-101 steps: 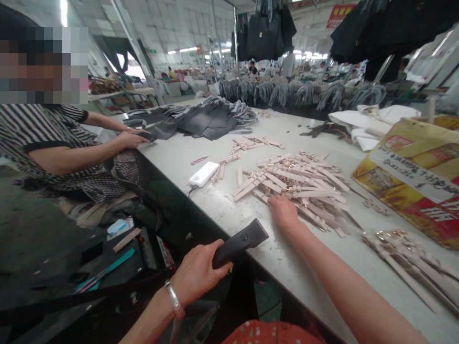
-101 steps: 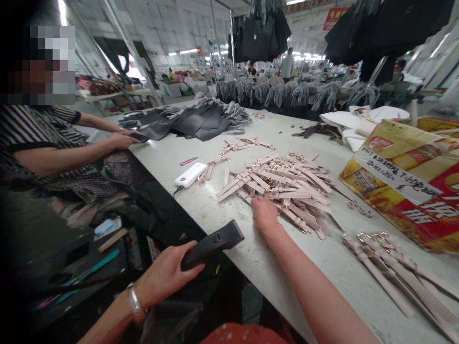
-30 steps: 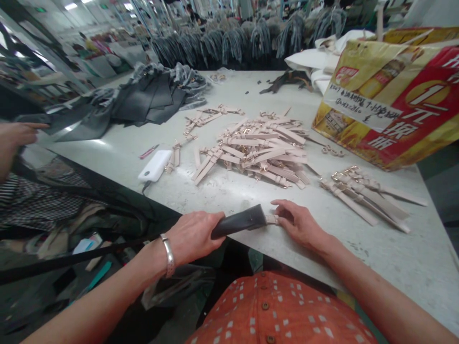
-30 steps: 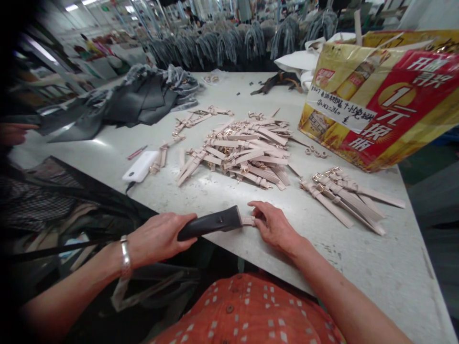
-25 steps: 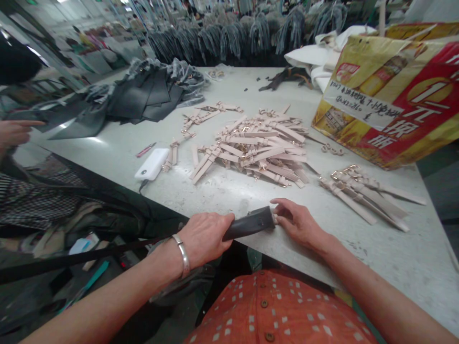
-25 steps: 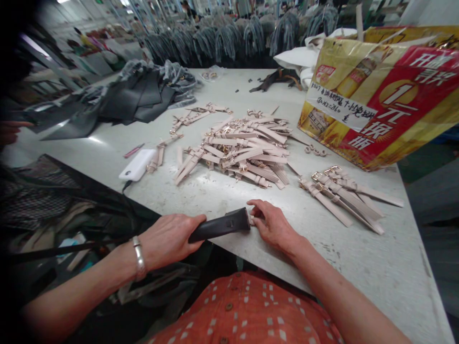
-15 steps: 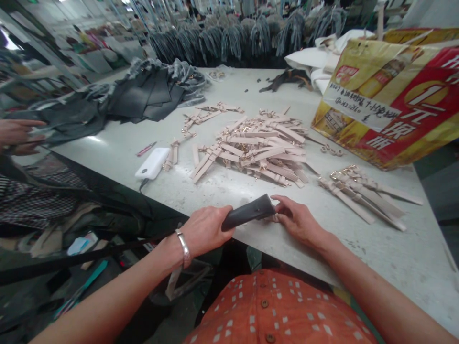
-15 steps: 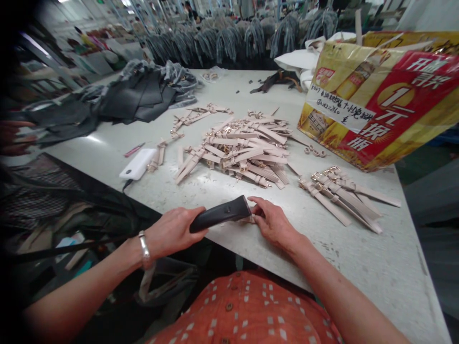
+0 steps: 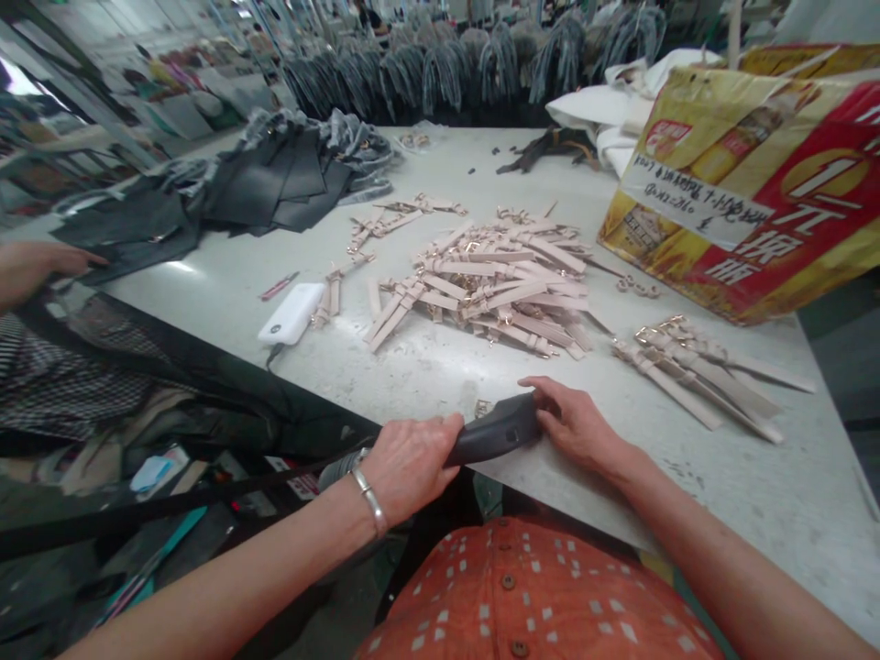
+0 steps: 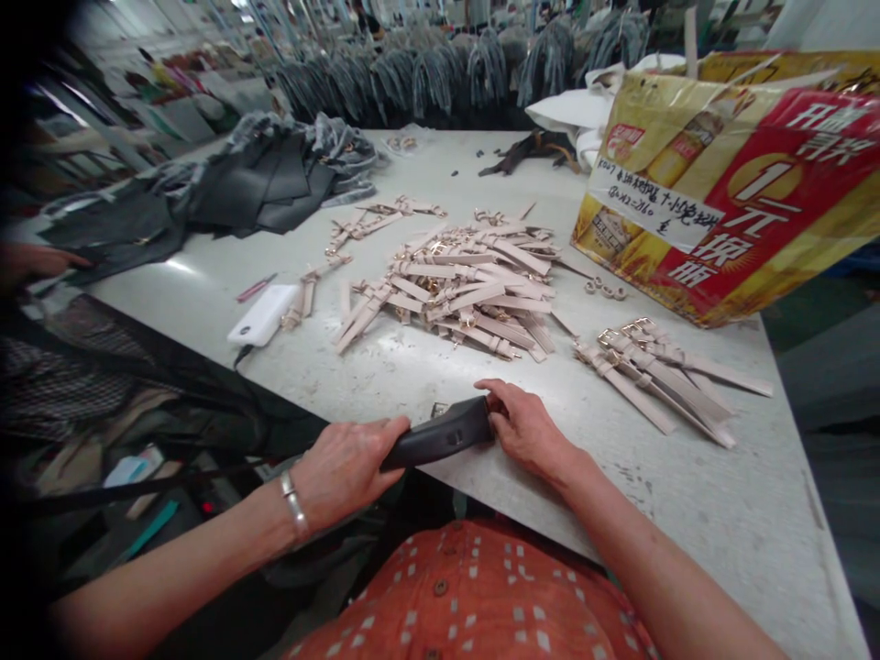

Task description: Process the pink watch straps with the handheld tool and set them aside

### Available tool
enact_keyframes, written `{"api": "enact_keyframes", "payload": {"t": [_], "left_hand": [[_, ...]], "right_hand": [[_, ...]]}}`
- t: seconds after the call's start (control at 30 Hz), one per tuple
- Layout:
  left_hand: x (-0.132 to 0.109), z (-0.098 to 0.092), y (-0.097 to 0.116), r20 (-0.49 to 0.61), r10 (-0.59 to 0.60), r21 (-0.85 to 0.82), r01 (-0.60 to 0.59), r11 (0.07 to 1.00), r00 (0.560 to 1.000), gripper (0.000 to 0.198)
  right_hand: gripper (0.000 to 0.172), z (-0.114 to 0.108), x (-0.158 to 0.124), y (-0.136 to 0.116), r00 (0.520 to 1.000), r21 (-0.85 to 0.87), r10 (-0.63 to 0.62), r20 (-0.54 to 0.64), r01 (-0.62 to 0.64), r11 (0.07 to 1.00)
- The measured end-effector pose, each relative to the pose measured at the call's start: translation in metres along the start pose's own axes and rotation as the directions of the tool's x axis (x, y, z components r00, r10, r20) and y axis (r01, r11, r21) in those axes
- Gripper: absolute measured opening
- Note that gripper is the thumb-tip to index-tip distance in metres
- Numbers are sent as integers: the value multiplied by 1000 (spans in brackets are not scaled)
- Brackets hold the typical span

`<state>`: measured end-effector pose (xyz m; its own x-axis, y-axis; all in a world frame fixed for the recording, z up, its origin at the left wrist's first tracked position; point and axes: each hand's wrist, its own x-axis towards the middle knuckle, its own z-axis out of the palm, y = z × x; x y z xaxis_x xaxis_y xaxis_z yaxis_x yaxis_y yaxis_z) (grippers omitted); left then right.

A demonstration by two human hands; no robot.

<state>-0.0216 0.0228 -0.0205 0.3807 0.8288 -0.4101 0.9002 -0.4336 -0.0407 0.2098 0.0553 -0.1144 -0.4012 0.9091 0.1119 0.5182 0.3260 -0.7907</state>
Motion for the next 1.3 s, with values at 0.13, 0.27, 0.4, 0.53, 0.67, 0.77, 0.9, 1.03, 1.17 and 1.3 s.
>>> {"api": "enact_keyframes", "payload": {"t": [0.13,0.27,0.4,0.53,0.67,0.77,0.9,1.03,1.17,1.3], "left_hand": [[6,2,-3,-28,-33,-11,33,999,999,22],[-5,3,-20,-67,-93,-8,93,996,993,22],[-19,5,-28,-4,-81,32,81,996,997,20],[-16,5,-15,9,-49,18,49,999,999,21],[-1,3,1,-7,-44,-27,44,999,999,20],[2,2,-2,-10,-82,-50,81,995,997,23],[-6,4,-22,-41,-172,-130,166,978,984,26],[-18,5,-40,-31,-194,-175,185,967,981,25],[-25,2,-42,-18,-165,-185,159,970,986,25],[-30,-2,-38,10,-133,-175,133,976,991,24]], "right_hand": [[54,-1,1,-1,1000,-28,-8,3,8,1000],[50,0,2,-2,1000,60,-12,11,12,998],[46,1,3,-2,1000,77,-6,13,5,997],[46,1,2,0,1000,60,-25,16,24,998],[47,-1,2,0,1000,9,-1,2,1,1000],[44,-1,1,-3,1000,14,9,-2,-9,1000],[29,0,1,-8,995,-66,-96,-22,94,993],[11,0,1,-13,992,-172,-128,0,126,977],[9,-1,-4,-19,996,-220,-80,31,85,972],[11,-1,-16,-23,984,-323,-171,44,176,930]]}}
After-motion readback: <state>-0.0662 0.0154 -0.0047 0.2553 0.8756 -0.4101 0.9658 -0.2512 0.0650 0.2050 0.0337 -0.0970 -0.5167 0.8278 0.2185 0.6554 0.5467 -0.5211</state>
